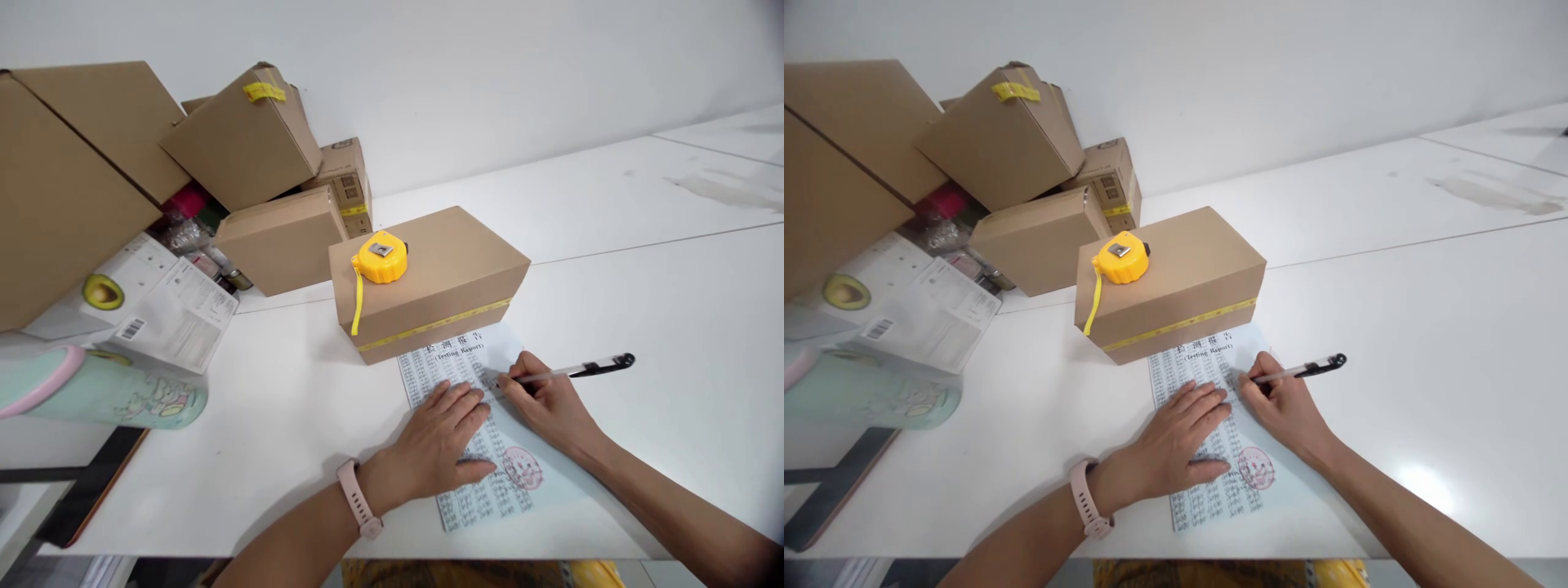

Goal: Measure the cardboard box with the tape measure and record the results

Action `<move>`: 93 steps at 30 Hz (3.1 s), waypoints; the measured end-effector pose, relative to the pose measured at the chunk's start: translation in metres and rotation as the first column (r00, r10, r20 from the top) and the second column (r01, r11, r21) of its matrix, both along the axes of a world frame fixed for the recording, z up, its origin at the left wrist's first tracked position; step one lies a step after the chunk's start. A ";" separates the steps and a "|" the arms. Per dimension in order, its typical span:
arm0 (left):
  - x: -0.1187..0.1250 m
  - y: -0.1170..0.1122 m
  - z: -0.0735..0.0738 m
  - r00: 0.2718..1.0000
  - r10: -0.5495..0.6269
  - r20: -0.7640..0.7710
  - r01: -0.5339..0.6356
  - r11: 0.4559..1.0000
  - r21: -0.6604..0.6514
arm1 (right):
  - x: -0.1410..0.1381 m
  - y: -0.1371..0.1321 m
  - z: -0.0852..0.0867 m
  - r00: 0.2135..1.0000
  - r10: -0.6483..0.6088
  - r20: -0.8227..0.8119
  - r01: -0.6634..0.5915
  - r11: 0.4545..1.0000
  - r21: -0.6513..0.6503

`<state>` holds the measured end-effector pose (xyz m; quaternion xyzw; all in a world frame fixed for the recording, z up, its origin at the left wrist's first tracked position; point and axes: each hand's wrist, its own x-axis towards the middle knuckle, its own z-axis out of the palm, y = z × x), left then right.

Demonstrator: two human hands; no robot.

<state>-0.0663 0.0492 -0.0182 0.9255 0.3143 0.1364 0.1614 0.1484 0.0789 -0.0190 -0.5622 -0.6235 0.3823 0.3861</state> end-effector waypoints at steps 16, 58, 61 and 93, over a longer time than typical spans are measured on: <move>0.000 0.000 -0.001 1.000 -0.001 0.009 0.001 1.000 0.011 | 0.001 0.000 0.000 1.000 -0.003 0.019 0.003 1.000 0.009; -0.001 0.001 0.002 1.000 -0.003 -0.003 0.002 1.000 -0.019 | 0.007 0.002 0.000 0.991 -0.070 0.115 0.062 0.996 0.066; -0.001 -0.001 0.000 1.000 0.003 0.021 -0.003 1.000 -0.021 | 0.015 0.003 0.006 0.960 -0.144 0.240 0.098 0.976 0.195; -0.001 0.048 0.168 0.556 0.640 0.530 -0.230 0.731 -0.642 | -0.004 0.018 0.100 0.847 0.159 -0.507 -0.159 0.986 0.042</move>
